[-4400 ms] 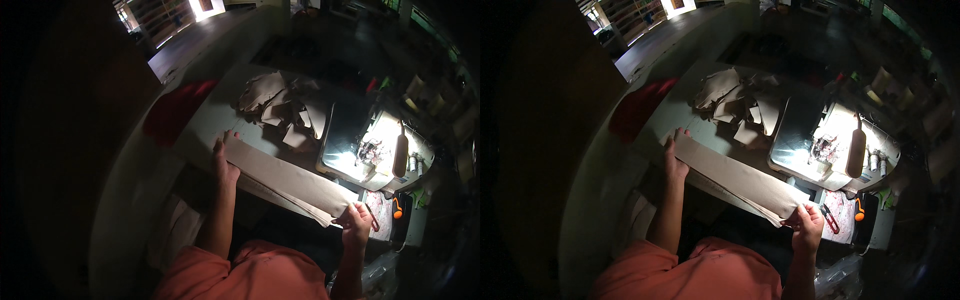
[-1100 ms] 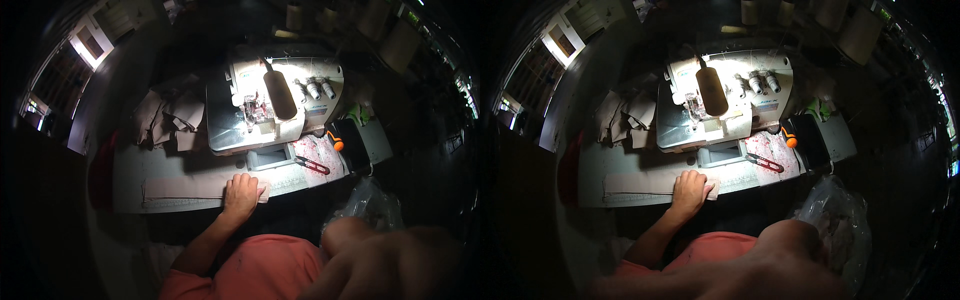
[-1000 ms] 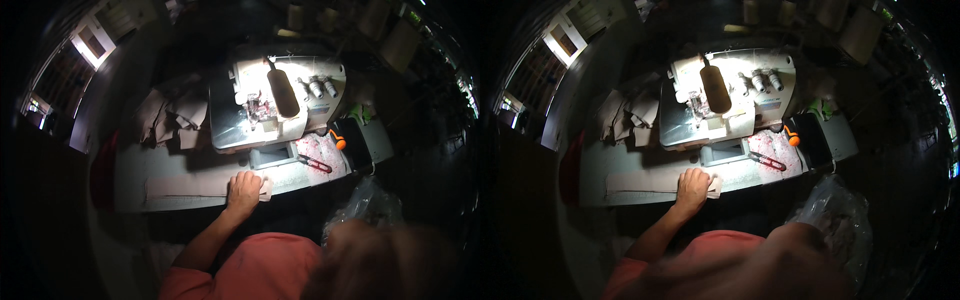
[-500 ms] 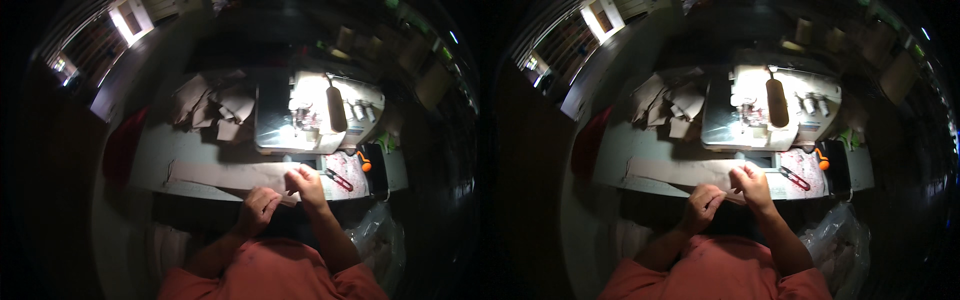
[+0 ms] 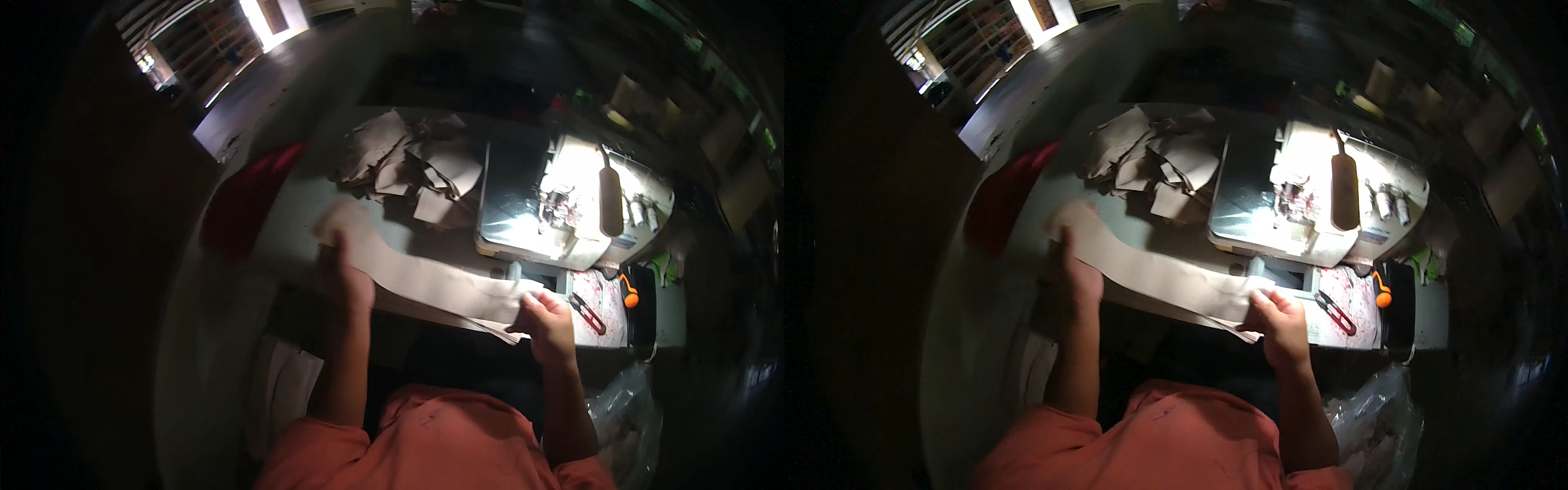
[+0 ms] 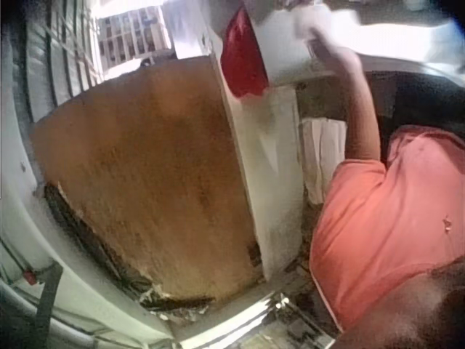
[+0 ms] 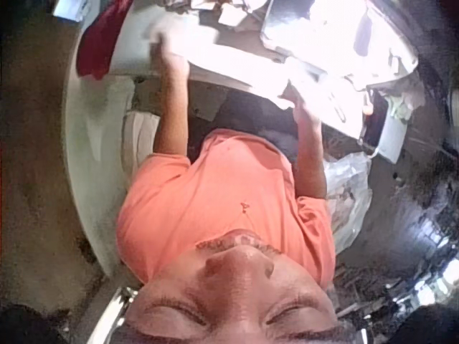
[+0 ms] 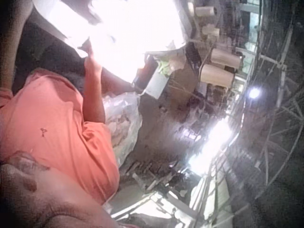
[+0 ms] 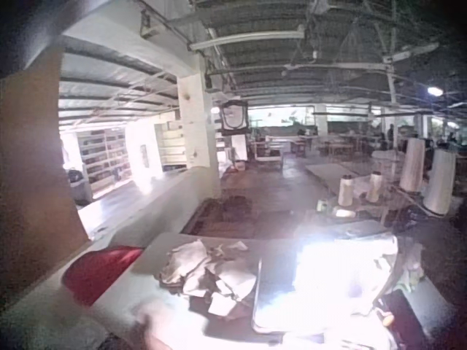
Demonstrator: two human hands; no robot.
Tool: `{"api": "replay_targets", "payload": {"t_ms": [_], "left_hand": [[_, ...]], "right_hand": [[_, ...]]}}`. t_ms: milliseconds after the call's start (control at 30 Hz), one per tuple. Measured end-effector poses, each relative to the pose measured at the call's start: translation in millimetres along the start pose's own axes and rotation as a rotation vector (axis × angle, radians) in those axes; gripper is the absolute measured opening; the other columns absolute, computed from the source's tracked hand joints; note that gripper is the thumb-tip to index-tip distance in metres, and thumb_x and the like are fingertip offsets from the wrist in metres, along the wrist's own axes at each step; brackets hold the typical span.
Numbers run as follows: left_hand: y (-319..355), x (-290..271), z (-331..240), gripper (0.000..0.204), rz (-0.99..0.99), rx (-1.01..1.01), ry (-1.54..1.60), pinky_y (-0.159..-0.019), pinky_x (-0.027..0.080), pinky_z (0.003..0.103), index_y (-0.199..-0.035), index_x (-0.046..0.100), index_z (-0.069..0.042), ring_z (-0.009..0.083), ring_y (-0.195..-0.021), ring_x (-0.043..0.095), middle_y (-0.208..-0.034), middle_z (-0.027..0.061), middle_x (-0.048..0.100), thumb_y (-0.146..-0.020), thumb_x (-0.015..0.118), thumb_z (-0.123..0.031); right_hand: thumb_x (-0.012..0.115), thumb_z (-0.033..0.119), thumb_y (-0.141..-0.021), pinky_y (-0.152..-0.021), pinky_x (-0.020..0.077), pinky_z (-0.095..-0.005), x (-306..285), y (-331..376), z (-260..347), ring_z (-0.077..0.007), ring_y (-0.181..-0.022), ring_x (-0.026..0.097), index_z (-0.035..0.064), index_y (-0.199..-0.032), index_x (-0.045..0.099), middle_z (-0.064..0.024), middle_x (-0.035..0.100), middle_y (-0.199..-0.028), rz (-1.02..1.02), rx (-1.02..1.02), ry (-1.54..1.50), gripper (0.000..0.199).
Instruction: The person repeatedly folds rectangular pieces of light-colored fabric by hand and stacks them on the table. The person handles the fabric one piece at a time, aligning edges and folding them in half before placing them in a growing pile.
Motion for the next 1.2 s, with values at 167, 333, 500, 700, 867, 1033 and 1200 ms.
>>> {"api": "replay_targets", "payload": {"t_ms": [167,333,500,700,867,1033,1200], "left_hand": [[86,70,18,0.054,0.93,0.585,-0.994,-0.093,0.031,0.038,-0.119,0.038,-0.001,0.0324,-0.113,0.037,-0.121,0.0212,0.037,-0.067,0.053,-0.007],[98,87,9,0.054,1.035,0.509,-1.02,-0.095,0.028,0.037,-0.118,0.038,0.001,0.0324,-0.115,0.033,-0.121,0.0217,0.037,-0.074,0.056,-0.024],[62,97,14,0.041,1.095,-0.085,-0.566,-0.089,0.033,0.03,-0.109,0.047,0.001,0.0214,-0.105,0.044,-0.107,0.0156,0.05,-0.079,0.056,-0.027],[47,104,4,0.012,1.055,-0.347,-0.533,-0.061,0.04,0.019,-0.08,0.056,-0.001,0.0041,-0.067,0.049,-0.071,-0.0006,0.055,-0.078,0.056,-0.013],[50,108,2,0.014,0.898,-0.364,-0.528,-0.055,0.039,0.018,-0.073,0.055,-0.002,0.0035,-0.061,0.046,-0.065,-0.0018,0.053,-0.076,0.06,-0.015],[38,126,12,0.015,0.874,-0.189,-0.626,-0.048,0.038,0.019,-0.068,0.055,-0.002,0.0035,-0.056,0.046,-0.061,-0.0014,0.053,-0.073,0.062,-0.014],[17,158,34,0.019,0.932,0.184,-0.852,-0.052,0.043,0.031,-0.072,0.055,0.002,0.0214,-0.056,0.055,-0.065,0.0142,0.055,-0.066,0.065,-0.013]], "right_hand": [[0.045,0.013,-0.083,-0.062,0.0476,-0.0251,28,9,11,-0.0101,-0.066,0.054,-0.0032,-0.094,0.051,-0.0037,0.055,-0.076,0.065,0.078,-0.228,0.021],[0.048,0.01,-0.082,-0.066,0.0451,-0.0211,10,20,12,-0.009,-0.073,0.054,-0.0046,-0.099,0.051,-0.0045,0.057,-0.084,0.081,-0.067,-0.012,0.022],[0.047,0.005,-0.082,-0.066,0.0453,-0.0207,15,25,27,-0.0093,-0.073,0.055,-0.0034,-0.095,0.053,-0.0047,0.057,-0.082,0.176,-0.112,0.116,0.017],[0.05,0.005,-0.081,-0.062,0.0463,-0.0208,12,24,29,-0.0093,-0.07,0.055,-0.0036,-0.09,0.053,-0.0046,0.057,-0.077,0.188,-0.102,0.186,0.013],[0.054,0.004,-0.078,-0.06,0.0468,-0.0206,11,28,27,-0.0108,-0.068,0.056,-0.0048,-0.09,0.053,-0.0069,0.057,-0.076,0.131,-0.072,0.126,0.014],[0.055,0.003,-0.076,-0.061,0.0494,-0.0246,9,15,31,-0.0139,-0.065,0.058,-0.0069,-0.089,0.051,-0.0101,0.057,-0.076,0.032,-0.097,0.013,0.017],[0.056,0.001,-0.074,-0.06,0.0507,-0.0277,-5,-21,22,-0.0145,-0.066,0.057,-0.0051,-0.091,0.051,-0.009,0.056,-0.077,-0.059,-0.189,-0.066,0.018]]}}
Point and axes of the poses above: each hand's wrist, its own y-axis away from the middle knuckle, its own x-axis out of the palm, z = x × y, the point moved 1 cm from there along -y, towards the middle knuckle
